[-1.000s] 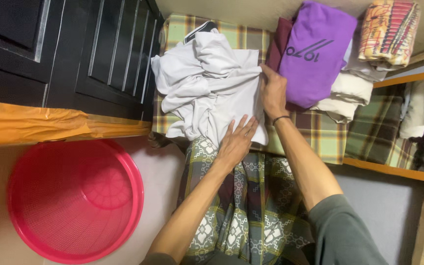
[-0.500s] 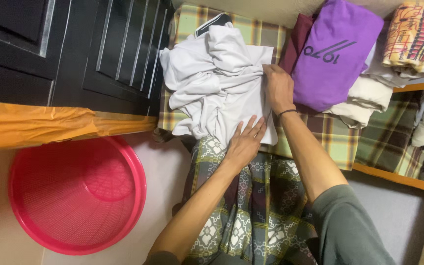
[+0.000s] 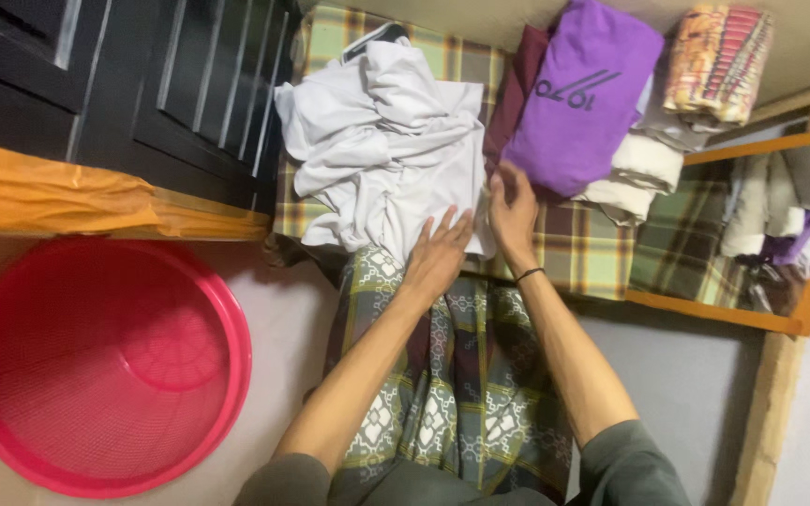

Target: The person folds a purple t-shirt on a plaid-covered surface, then picks up a white t-shirt and begins folding it. The folded purple shirt is placed on a stack of other folded clothes.

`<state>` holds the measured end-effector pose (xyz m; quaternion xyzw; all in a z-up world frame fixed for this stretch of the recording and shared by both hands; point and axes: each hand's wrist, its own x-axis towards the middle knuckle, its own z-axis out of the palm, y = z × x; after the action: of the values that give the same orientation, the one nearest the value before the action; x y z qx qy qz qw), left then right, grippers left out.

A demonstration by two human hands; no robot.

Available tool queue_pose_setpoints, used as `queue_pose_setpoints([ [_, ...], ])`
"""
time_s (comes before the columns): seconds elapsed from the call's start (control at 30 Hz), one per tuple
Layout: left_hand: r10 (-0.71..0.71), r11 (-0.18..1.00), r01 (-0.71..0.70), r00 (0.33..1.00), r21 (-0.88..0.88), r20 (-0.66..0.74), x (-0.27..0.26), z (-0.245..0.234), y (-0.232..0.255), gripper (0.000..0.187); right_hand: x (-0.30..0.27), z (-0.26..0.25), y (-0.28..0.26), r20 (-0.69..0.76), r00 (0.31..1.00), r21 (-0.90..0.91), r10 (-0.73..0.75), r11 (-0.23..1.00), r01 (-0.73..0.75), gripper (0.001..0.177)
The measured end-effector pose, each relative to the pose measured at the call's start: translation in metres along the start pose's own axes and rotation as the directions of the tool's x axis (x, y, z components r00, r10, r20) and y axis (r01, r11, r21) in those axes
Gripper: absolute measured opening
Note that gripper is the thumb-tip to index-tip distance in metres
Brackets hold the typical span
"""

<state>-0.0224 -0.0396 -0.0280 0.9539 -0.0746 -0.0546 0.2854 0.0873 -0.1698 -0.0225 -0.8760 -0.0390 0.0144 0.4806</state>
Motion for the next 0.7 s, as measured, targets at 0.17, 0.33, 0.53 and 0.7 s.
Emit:
queue_pose_setpoints([
  [0.17, 0.0, 1.0, 0.0, 1.0, 0.005, -0.004, -0.007, 0.0, 0.0, 0.06, -0.024, -0.009, 0.03, 0.105, 0.974, -0.097, 0.199, 0.977, -0.189, 0.042],
  [0.33, 0.005, 0.999, -0.006, 1.0, 0.033, 0.019, -0.01, 0.002, 0.0, 0.058, -0.036, -0.025, 0.02, 0.371, 0.869, -0.056, 0.328, 0.942, -0.332, 0.064],
  [0.53, 0.004, 1.0, -0.004, 0.999, -0.022, 0.046, -0.018, 0.003, 0.003, 0.07, -0.055, -0.035, 0.03, 0.391, 0.916, 0.113, 0.089, 0.983, -0.143, 0.065],
  [0.7, 0.016, 0.999, -0.014, 0.999, -0.03, 0.033, -0.023, -0.002, 0.009, 0.083, -0.063, -0.039, 0.044, 0.316, 0.942, 0.252, -0.111, 0.967, 0.03, 0.055],
])
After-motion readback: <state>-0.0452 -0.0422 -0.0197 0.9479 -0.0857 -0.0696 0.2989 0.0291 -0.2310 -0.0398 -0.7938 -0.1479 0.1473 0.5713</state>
